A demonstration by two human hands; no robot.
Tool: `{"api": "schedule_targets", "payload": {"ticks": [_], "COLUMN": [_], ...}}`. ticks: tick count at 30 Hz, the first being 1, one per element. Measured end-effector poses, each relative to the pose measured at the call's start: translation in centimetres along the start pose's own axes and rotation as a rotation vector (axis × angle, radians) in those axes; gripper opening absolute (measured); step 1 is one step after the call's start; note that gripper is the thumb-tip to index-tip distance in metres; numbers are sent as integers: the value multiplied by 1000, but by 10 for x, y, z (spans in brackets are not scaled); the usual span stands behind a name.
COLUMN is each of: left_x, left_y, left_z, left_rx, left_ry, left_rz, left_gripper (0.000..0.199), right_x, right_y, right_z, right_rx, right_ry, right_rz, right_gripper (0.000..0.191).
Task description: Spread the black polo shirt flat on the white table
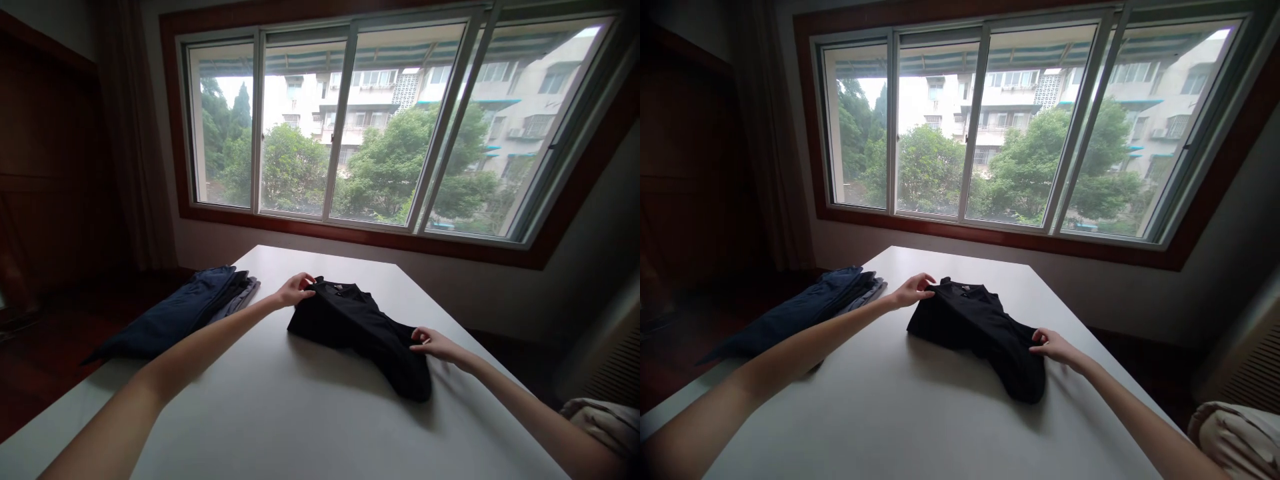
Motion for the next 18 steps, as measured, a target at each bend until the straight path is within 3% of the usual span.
{"api": "schedule_targets", "payload": {"ticks": [4,7,10,14,18], "left_x": [12,16,20,27,30], "left_y": [-44,-77,-103,-130,-158], "left_z": [-9,-20,-32,-50,-66], "left_rx": [3,50,96,61,104], "left_ry": [-194,-221,-178,-54,87], "left_rz": [157,234,297,387,532], "left_gripper": [42,44,42,36,31], "right_x": [-3,1,12,20,18], "right_y": [-8,-30,-68,-127,-182], "right_z": [5,24,49,76,84], "right_rx": [78,167,235,312,355], "right_ry": [110,244,345,351,261], "right_rz": [-28,-50,-47,79,163], "right_gripper": [23,24,30,34,30]}}
Point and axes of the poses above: each hand's wrist, its own y-axis towards the middle knuckle, its own x-axis out of the back of the hand, z = x × y, the point moved 5 cm from there along y, towards the middle knuckle, and after that the axes turned 11 degrees about -x, right-handed, at the moved point
